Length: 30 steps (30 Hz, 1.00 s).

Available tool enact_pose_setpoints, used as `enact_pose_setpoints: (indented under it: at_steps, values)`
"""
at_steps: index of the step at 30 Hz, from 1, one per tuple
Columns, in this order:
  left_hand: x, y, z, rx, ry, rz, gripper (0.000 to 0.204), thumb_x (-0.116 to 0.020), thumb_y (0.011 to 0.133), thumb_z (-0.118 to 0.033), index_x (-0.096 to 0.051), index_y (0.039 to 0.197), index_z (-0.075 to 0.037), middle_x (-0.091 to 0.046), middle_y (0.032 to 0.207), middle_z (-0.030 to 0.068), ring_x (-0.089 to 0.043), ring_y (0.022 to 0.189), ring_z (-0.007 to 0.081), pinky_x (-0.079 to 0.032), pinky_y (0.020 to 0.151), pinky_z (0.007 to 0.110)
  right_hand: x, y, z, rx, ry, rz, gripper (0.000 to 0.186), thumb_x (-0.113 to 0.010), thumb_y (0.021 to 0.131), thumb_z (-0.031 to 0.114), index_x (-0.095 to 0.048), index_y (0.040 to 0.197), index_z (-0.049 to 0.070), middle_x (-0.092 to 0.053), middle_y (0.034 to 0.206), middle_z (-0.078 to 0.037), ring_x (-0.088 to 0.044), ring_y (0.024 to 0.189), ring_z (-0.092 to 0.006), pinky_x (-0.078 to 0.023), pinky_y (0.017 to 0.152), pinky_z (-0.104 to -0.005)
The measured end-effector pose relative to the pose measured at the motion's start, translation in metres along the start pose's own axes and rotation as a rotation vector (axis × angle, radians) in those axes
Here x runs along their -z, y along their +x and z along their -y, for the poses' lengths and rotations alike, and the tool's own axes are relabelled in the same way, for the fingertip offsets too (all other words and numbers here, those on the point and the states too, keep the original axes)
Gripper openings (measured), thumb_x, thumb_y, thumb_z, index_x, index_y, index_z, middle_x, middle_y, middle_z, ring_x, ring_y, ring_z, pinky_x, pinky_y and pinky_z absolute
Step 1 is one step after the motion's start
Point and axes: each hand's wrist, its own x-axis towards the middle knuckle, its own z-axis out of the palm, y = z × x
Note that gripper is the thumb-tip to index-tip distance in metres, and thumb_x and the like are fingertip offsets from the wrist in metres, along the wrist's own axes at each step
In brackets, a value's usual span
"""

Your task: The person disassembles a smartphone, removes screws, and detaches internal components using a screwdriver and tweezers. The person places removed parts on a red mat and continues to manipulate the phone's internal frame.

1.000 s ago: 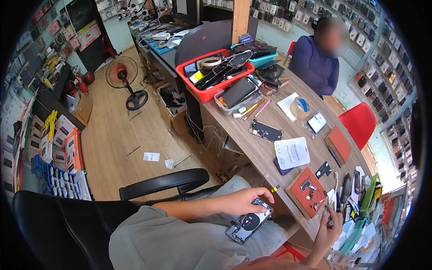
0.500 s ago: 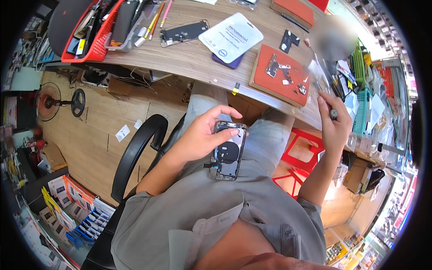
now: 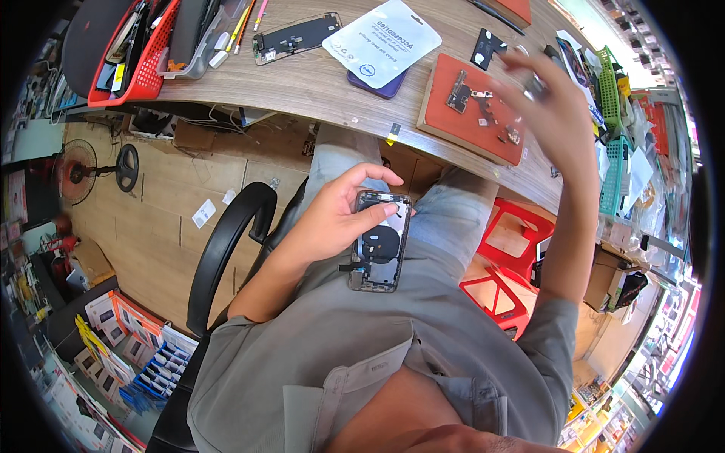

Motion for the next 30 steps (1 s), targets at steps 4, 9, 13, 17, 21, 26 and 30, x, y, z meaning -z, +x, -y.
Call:
enact_pose_setpoints:
  at_steps: [4,9,13,17,21,26,30]
  values:
    - [0.000,-0.004,0.002,-0.003,-0.009,-0.027,0.034,-0.067,0.107,0.001,-0.055,0.139,-0.001,-0.077,0.121,0.0208,-0.076,0.113,0.0230,-0.063,0.097,0.037,-0.045,0.093,0.010,-0.033,-0.180,0.198,0.085,-0.089,0.078,0.061,-0.073,0.135,-0.001,-0.077,0.122,-0.022,-0.076,0.111,-0.0318,-0.057,0.095,-0.0403]
    - [0.009,-0.011,0.004,0.023,-0.099,-0.044,0.033,-0.068,0.107,0.000,-0.055,0.137,-0.002,-0.077,0.122,0.0206,-0.076,0.115,0.0227,-0.062,0.099,0.036,-0.107,0.149,-0.038,-0.020,-0.326,0.317,0.094,-0.094,0.069,0.062,-0.073,0.129,-0.006,-0.078,0.113,-0.025,-0.075,0.111,-0.0359,-0.057,0.095,-0.0410]
    - [0.021,-0.008,0.011,0.036,-0.117,-0.044,0.032,-0.067,0.107,-0.001,-0.056,0.137,-0.002,-0.077,0.122,0.0207,-0.076,0.115,0.0224,-0.062,0.097,0.036,-0.102,0.151,-0.036,-0.056,-0.237,0.393,0.080,-0.095,0.073,0.054,-0.075,0.123,-0.006,-0.078,0.102,-0.020,-0.074,0.097,-0.0280,-0.056,0.084,-0.0392]
    - [0.025,-0.003,0.006,0.029,-0.086,-0.018,0.033,-0.067,0.107,0.000,-0.056,0.137,-0.001,-0.077,0.123,0.0199,-0.075,0.117,0.0225,-0.063,0.096,0.035,-0.075,0.171,-0.031,-0.286,0.088,0.523,0.047,-0.088,0.091,0.038,-0.079,0.120,0.003,-0.058,0.079,0.006,-0.044,0.065,-0.0039,-0.031,0.058,-0.0244]
    - [0.024,-0.002,0.005,0.046,-0.116,-0.033,0.034,-0.066,0.107,0.002,-0.056,0.139,-0.001,-0.073,0.121,0.0115,-0.072,0.115,0.0151,-0.060,0.095,0.030,-0.047,0.199,0.010,-0.266,0.678,0.420,0.025,-0.087,0.095,0.022,-0.067,0.084,0.012,-0.052,0.066,0.005,-0.036,0.052,-0.0058,-0.020,0.048,-0.0288]
    - [0.028,-0.002,0.008,0.057,-0.121,-0.026,0.034,-0.066,0.106,0.003,-0.056,0.139,-0.001,-0.070,0.120,0.0074,-0.071,0.117,0.0145,-0.059,0.097,0.029,-0.092,0.241,0.010,-0.239,0.730,0.387,0.025,-0.088,0.094,0.028,-0.071,0.085,0.012,-0.053,0.065,0.004,-0.035,0.051,-0.0065,-0.021,0.047,-0.0297]
    - [0.022,-0.006,-0.006,0.119,-0.217,-0.036,0.034,-0.065,0.107,0.003,-0.055,0.139,0.000,-0.074,0.123,0.0149,-0.074,0.115,0.0190,-0.061,0.098,0.033,-0.116,0.233,0.029,-0.331,0.242,0.354,0.044,-0.089,0.089,0.046,-0.078,0.089,0.003,-0.065,0.068,-0.003,-0.053,0.053,-0.0137,-0.038,0.049,-0.0344]
